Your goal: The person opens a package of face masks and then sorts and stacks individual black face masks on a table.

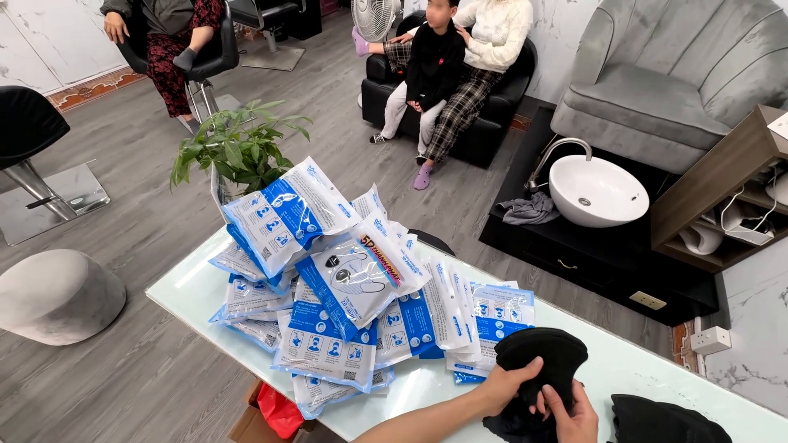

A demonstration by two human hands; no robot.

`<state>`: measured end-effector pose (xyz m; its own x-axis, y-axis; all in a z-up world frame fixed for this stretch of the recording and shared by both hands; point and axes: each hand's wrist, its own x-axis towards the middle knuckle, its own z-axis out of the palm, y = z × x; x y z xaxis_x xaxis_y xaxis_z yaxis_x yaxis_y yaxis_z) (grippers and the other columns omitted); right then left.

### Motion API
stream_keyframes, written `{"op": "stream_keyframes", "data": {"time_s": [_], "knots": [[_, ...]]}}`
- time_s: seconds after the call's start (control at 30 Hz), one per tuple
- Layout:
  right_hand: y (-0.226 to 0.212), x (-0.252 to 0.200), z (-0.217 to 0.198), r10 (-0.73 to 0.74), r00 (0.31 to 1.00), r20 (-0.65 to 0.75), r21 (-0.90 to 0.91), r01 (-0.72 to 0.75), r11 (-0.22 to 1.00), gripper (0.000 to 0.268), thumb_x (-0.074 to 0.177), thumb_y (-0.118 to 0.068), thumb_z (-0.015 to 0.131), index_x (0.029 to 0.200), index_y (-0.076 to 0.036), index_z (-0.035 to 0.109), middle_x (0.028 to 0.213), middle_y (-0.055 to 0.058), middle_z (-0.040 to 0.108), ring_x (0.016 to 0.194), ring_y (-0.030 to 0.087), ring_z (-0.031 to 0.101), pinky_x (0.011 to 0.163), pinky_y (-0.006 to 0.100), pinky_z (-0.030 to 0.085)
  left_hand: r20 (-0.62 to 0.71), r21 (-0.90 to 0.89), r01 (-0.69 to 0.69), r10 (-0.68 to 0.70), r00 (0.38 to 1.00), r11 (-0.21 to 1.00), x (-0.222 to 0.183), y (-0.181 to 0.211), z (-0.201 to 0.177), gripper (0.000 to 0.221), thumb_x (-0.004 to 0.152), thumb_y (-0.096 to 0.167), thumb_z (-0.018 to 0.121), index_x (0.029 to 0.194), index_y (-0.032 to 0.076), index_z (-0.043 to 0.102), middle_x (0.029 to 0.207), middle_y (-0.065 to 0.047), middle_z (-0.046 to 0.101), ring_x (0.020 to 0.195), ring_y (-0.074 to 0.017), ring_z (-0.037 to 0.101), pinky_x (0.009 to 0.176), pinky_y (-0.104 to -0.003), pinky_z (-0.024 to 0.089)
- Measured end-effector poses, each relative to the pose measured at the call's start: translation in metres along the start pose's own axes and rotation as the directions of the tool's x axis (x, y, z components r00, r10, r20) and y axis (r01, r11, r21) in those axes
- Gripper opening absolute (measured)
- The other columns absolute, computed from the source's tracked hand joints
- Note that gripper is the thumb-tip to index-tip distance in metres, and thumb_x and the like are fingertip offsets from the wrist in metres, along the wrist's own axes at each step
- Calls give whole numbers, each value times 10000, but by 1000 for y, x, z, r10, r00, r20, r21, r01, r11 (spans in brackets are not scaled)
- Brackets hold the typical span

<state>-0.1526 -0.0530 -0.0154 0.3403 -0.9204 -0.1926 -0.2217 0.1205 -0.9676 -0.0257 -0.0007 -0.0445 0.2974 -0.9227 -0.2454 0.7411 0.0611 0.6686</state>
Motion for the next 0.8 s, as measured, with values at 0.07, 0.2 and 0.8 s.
{"op": "stream_keyframes", "data": {"time_s": [0.07,0.2,0.8], "knots": [[4,7,-1,41,999,24,-52,-39,998,273,995,-153,685,1208,18,683,818,177,625,662,258,522,595,367,437,58,-63,12,-8,998,998,1,2,-4,366,1059,358,707,1271,63,663,929,-72,740,705,-157,715,645,-252,623],[22,20,-6,164,984,64,-74,-159,985,295,1038,-212,670,1016,74,737,718,249,701,479,243,404,439,362,346,107,-220,183,-162,981,958,7,5,-10,396,1084,398,690,1272,50,689,1096,-96,760,864,-207,744,568,-260,636],[-15,6,-22,99,942,319,-280,-6,960,392,836,-191,807,1199,-53,752,977,76,797,848,168,707,765,301,536,175,34,-128,120,977,991,-13,27,9,297,1047,279,627,1166,19,544,491,-21,406,333,-81,344,439,-193,367]]}}
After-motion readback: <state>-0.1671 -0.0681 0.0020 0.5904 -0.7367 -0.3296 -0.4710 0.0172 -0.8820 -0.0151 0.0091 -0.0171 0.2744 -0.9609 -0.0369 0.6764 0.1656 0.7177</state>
